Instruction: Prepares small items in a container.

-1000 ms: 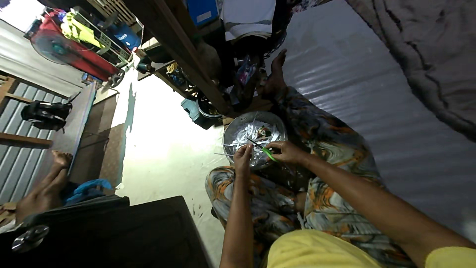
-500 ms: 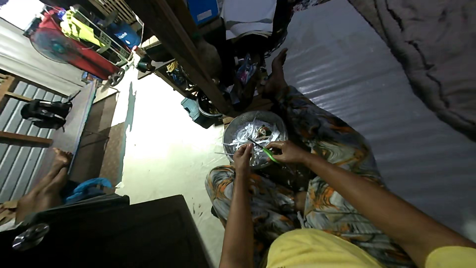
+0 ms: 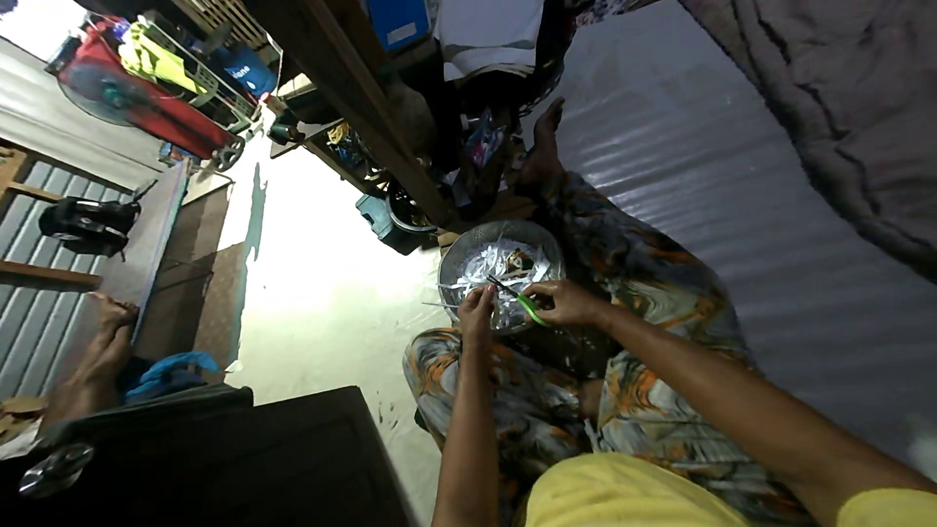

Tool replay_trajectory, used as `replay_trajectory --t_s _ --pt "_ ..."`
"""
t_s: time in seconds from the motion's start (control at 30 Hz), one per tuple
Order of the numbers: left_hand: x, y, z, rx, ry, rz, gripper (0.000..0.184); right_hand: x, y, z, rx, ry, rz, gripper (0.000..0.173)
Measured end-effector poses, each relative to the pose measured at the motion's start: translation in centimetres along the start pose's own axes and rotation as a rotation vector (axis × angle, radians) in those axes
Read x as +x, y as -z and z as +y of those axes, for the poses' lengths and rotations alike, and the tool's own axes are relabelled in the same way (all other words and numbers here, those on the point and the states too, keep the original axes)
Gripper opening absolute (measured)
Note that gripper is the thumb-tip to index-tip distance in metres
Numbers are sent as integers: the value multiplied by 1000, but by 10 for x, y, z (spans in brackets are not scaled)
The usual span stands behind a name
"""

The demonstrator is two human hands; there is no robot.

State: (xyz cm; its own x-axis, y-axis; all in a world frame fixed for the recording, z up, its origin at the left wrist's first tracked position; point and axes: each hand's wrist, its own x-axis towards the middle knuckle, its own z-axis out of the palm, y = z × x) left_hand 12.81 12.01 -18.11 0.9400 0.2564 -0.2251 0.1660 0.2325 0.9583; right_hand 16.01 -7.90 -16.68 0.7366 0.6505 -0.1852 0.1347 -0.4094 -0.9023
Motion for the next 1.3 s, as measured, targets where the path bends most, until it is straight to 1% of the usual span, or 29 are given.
replay_trajectory --t_s 0.27,0.57,0.77,0.97,1.2,1.3 --pt "-1 0 1 18 19 -12 12 0 -2 3 34 24 16 39" --pt "-2 -2 3 49 20 -12 11 1 -1 1 36 -15 69 38" --pt "-2 -2 4 2 36 39 12 0 1 0 24 -21 22 44" --pt "-2 -1 3 12 13 -4 12 1 -1 1 20 -14 1 45" --pt "-2 -2 4 40 21 -12 11 0 -1 0 39 7 33 37" --pt "-2 -1 4 34 25 4 12 0 -1 1 35 13 44 38"
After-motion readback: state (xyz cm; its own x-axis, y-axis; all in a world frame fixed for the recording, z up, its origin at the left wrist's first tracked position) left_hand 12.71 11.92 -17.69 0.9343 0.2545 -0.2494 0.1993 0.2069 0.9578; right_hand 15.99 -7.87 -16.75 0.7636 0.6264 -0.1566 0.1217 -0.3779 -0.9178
